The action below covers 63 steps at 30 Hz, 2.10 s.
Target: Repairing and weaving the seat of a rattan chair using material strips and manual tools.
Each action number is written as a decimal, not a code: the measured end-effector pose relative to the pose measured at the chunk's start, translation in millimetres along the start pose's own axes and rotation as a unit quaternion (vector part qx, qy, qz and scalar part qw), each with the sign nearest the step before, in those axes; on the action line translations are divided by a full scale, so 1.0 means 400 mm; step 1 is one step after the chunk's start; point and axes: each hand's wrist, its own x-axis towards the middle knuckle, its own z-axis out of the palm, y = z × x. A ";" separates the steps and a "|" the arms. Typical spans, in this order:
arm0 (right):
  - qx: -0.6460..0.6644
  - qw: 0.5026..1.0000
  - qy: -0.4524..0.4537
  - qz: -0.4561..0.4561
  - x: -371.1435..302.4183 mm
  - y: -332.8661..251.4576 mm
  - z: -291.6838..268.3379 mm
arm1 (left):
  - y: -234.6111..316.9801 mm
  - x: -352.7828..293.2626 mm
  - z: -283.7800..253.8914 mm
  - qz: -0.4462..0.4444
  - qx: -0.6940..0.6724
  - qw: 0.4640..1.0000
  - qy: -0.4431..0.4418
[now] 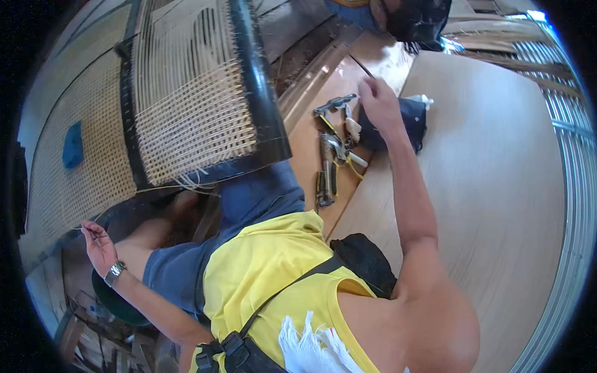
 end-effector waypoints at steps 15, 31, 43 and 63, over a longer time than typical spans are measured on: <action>-0.371 0.922 -0.107 0.034 -0.446 0.461 0.226 | -0.362 -0.228 0.460 -0.061 0.500 0.864 -0.018; -0.319 0.922 -0.218 0.015 -0.410 0.501 0.193 | -0.428 -0.435 0.437 -0.078 0.443 0.893 -0.022; -0.345 0.914 -0.212 -0.023 -0.381 0.579 0.183 | -0.404 -0.483 0.362 -0.080 0.341 0.936 -0.033; 0.309 0.901 -0.183 0.244 -0.421 0.265 -0.050 | -0.414 -0.476 0.352 -0.079 0.341 0.937 -0.016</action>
